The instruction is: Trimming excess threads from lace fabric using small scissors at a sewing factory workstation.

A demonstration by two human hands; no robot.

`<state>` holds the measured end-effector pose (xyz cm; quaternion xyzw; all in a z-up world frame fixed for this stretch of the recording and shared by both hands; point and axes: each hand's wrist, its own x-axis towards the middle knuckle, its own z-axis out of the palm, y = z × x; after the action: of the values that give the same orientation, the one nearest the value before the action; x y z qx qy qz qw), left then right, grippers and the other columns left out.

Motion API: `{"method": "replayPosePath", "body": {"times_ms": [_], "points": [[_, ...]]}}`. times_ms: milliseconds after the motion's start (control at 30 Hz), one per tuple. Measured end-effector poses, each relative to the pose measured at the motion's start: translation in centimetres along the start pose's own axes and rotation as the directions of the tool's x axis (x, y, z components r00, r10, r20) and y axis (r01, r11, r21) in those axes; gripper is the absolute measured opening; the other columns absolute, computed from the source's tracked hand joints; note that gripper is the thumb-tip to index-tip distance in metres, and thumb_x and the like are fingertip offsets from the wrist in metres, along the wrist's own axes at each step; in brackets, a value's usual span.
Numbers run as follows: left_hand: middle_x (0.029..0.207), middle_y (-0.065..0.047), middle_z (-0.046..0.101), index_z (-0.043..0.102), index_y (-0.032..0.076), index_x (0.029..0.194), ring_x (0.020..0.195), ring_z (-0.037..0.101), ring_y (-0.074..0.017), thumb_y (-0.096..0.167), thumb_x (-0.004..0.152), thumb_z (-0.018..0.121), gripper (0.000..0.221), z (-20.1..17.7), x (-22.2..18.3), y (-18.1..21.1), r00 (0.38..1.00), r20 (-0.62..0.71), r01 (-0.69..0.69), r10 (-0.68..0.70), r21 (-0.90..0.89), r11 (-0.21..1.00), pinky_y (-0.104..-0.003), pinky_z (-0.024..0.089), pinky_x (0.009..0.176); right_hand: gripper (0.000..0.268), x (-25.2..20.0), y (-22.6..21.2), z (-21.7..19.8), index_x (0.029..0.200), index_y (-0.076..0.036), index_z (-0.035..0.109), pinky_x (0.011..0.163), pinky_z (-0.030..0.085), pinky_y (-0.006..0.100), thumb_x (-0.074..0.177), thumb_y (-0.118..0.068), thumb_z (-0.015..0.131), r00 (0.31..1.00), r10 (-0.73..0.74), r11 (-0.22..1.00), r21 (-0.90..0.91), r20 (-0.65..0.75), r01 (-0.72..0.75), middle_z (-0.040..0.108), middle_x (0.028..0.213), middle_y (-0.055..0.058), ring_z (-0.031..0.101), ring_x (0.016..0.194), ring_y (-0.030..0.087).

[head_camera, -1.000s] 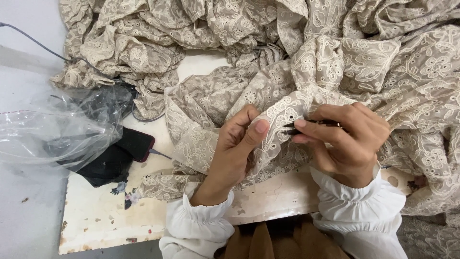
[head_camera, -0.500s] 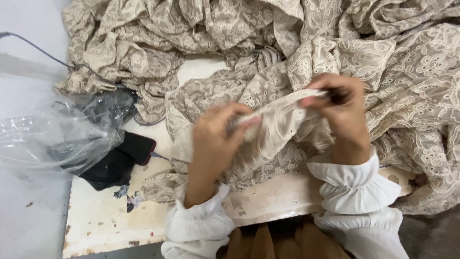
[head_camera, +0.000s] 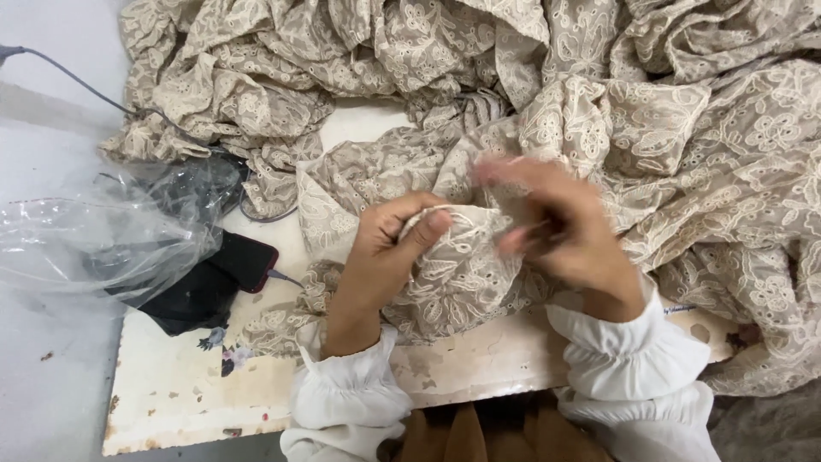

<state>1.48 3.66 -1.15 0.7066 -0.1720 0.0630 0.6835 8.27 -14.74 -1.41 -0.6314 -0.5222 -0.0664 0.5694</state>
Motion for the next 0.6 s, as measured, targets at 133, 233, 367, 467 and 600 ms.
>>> {"method": "replayPosePath", "body": {"times_ms": [133, 233, 367, 467, 600], "points": [[0.085, -0.010, 0.062, 0.056, 0.004, 0.090, 0.073, 0.063, -0.0143, 0.002, 0.082, 0.053, 0.009, -0.5, 0.0, 1.2, 0.981, -0.173, -0.003, 0.085, 0.426, 0.905, -0.015, 0.058, 0.049, 0.005, -1.8, 2.4, -0.9, 0.084, -0.007, 0.058, 0.049, 0.047, 0.015, 0.081, -0.011, 0.060, 0.995, 0.080, 0.931, 0.361, -0.055, -0.055, 0.059, 0.076, 0.002, 0.056, 0.062, 0.009], [0.076, -0.002, 0.062, 0.059, 0.009, 0.087, 0.068, 0.055, -0.0095, -0.012, 0.077, 0.052, 0.024, -2.8, 0.0, -0.5, 0.887, -0.293, -0.108, 0.358, 0.622, 0.776, -0.019, 0.044, 0.061, 0.015, -2.2, 2.6, -3.3, 0.074, -0.012, 0.055, 0.058, 0.040, 0.020, 0.081, -0.024, 0.058, 0.944, 0.206, 0.903, 0.421, -0.260, -0.081, 0.054, 0.069, -0.005, 0.046, 0.058, 0.006], [0.077, -0.005, 0.057, 0.056, 0.003, 0.086, 0.066, 0.053, -0.0103, 0.003, 0.086, 0.051, 0.005, -2.0, 0.2, -0.5, 0.978, -0.157, -0.104, 0.139, 0.214, 0.971, -0.013, 0.046, 0.056, 0.006, -0.6, 1.7, -3.4, 0.084, -0.007, 0.052, 0.039, 0.026, 0.015, 0.087, -0.008, 0.057, 0.916, 0.216, 0.976, 0.060, -0.339, -0.208, 0.045, 0.080, 0.001, 0.033, 0.049, 0.004], [0.076, -0.004, 0.056, 0.055, 0.003, 0.088, 0.061, 0.052, -0.0081, 0.010, 0.088, 0.049, 0.009, 0.1, 0.2, -0.6, 0.982, -0.103, -0.141, 0.157, 0.155, 0.978, -0.011, 0.045, 0.049, 0.013, 0.0, 0.8, -2.4, 0.102, 0.000, 0.053, 0.034, 0.029, 0.015, 0.093, 0.008, 0.056, 0.892, 0.070, 0.936, -0.279, -0.447, -0.213, 0.047, 0.102, 0.013, 0.035, 0.050, 0.007], [0.073, -0.005, 0.056, 0.056, 0.002, 0.087, 0.058, 0.054, -0.0082, 0.009, 0.087, 0.050, 0.009, 1.9, 0.0, 0.8, 0.997, -0.062, -0.037, 0.035, -0.021, 0.999, -0.013, 0.049, 0.049, 0.023, -1.4, 1.0, -1.2, 0.099, -0.005, 0.056, 0.064, 0.047, 0.027, 0.088, -0.025, 0.053, 0.896, -0.257, 0.908, -0.409, -0.363, 0.094, 0.055, 0.091, 0.010, 0.055, 0.079, 0.017]]}}
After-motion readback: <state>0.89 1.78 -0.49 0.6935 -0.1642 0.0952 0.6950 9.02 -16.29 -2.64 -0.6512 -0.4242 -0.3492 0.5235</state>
